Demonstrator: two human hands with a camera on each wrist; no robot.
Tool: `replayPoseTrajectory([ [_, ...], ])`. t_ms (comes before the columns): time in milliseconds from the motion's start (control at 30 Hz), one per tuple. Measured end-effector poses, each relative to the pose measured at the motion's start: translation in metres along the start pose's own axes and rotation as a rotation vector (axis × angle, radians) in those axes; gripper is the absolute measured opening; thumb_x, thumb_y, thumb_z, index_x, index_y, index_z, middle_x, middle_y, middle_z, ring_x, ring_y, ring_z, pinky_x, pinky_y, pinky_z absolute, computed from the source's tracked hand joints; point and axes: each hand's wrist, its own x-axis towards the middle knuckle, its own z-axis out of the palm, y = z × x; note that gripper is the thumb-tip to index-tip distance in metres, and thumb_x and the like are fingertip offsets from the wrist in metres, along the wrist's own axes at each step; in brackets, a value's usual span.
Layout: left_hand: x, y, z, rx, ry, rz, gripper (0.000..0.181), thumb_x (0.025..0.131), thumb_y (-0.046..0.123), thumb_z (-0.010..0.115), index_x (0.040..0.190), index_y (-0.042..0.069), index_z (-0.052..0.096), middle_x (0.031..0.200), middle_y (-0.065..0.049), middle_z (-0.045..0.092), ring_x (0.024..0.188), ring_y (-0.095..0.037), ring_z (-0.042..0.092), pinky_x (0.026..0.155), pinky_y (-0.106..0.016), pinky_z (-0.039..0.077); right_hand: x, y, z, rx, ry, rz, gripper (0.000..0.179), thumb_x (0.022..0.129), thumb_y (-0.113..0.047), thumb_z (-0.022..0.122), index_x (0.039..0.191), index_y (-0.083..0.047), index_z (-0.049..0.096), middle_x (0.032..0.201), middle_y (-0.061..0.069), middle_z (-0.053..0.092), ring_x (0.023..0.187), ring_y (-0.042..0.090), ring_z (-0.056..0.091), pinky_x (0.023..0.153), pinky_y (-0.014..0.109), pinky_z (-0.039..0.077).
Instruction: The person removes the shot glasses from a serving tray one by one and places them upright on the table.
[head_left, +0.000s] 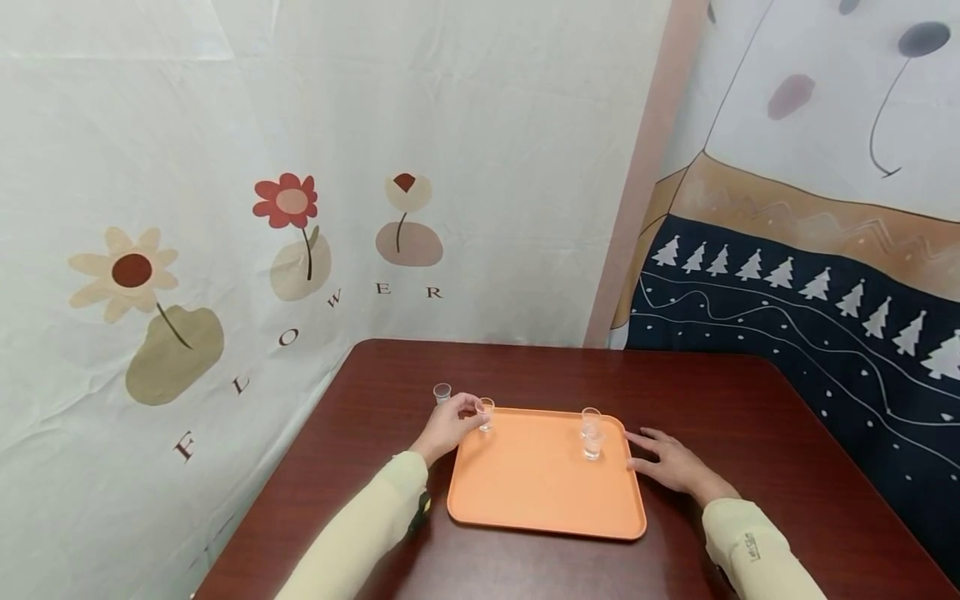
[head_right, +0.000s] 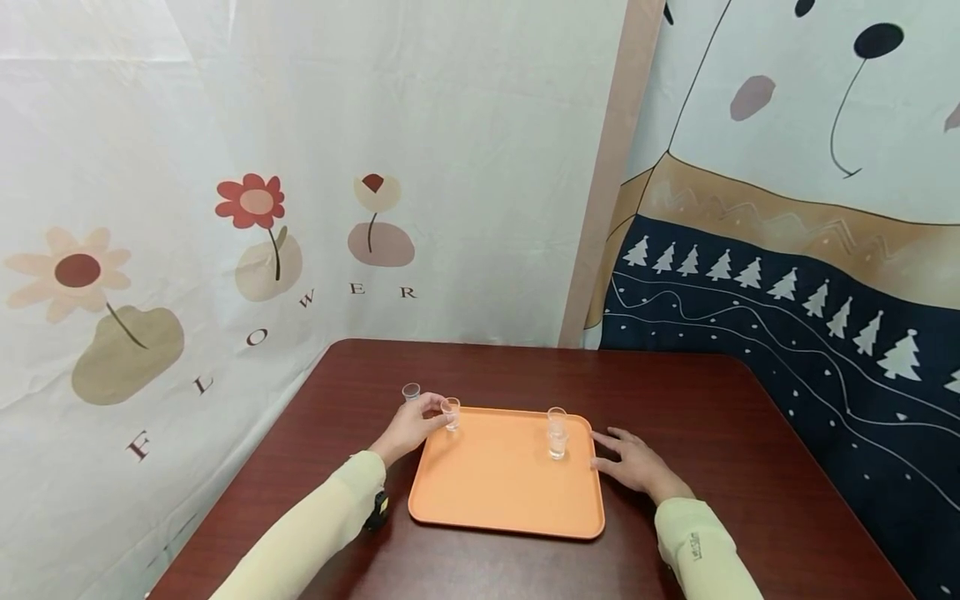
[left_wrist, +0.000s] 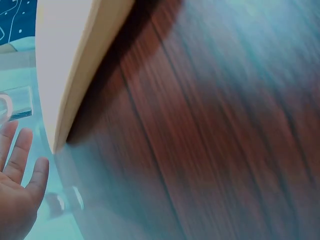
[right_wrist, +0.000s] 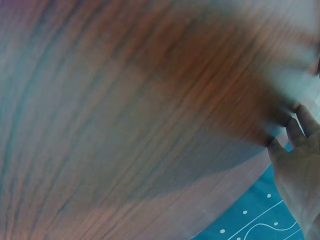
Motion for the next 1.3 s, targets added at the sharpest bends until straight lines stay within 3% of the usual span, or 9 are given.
replayPoseTrajectory([
  [300,-0.008,-0.009,-0.021,0.052,0.06,-0.004,0.023,0.09,0.027,0.076,0.102,0.011,0.066,0.101,0.001,0.068,0.1,-0.02,0.064,0.088,-0.042,0.05,-0.001,-0.002,0.0,0.007,0.005,0.001,0.073,0.092,-0.053,0.064,0.148,-0.011,0.047,0.15,0.032,0.033,0.134,0.056,0.03,0.1,0.074,0.028],
  [733,-0.02,-0.03,-0.046,0.09,0.153,-0.094,0.031,0.088,0.023,0.078,0.11,0.006,0.066,0.105,-0.004,0.072,0.104,-0.024,0.063,0.094,-0.045,0.046,-0.001,-0.001,0.0,-0.007,0.005,-0.013,0.073,0.092,-0.053,0.064,0.148,-0.01,0.048,0.149,0.033,0.034,0.133,0.056,0.031,0.1,0.073,0.03],
  [1300,-0.012,-0.043,-0.047,0.107,0.175,-0.126,0.027,0.089,0.02,0.076,0.108,0.005,0.065,0.104,-0.006,0.072,0.102,-0.024,0.063,0.09,-0.043,0.048,-0.002,-0.002,-0.001,0.003,0.004,-0.005,0.071,0.092,-0.052,0.065,0.148,-0.011,0.048,0.149,0.032,0.033,0.134,0.056,0.03,0.1,0.073,0.029],
])
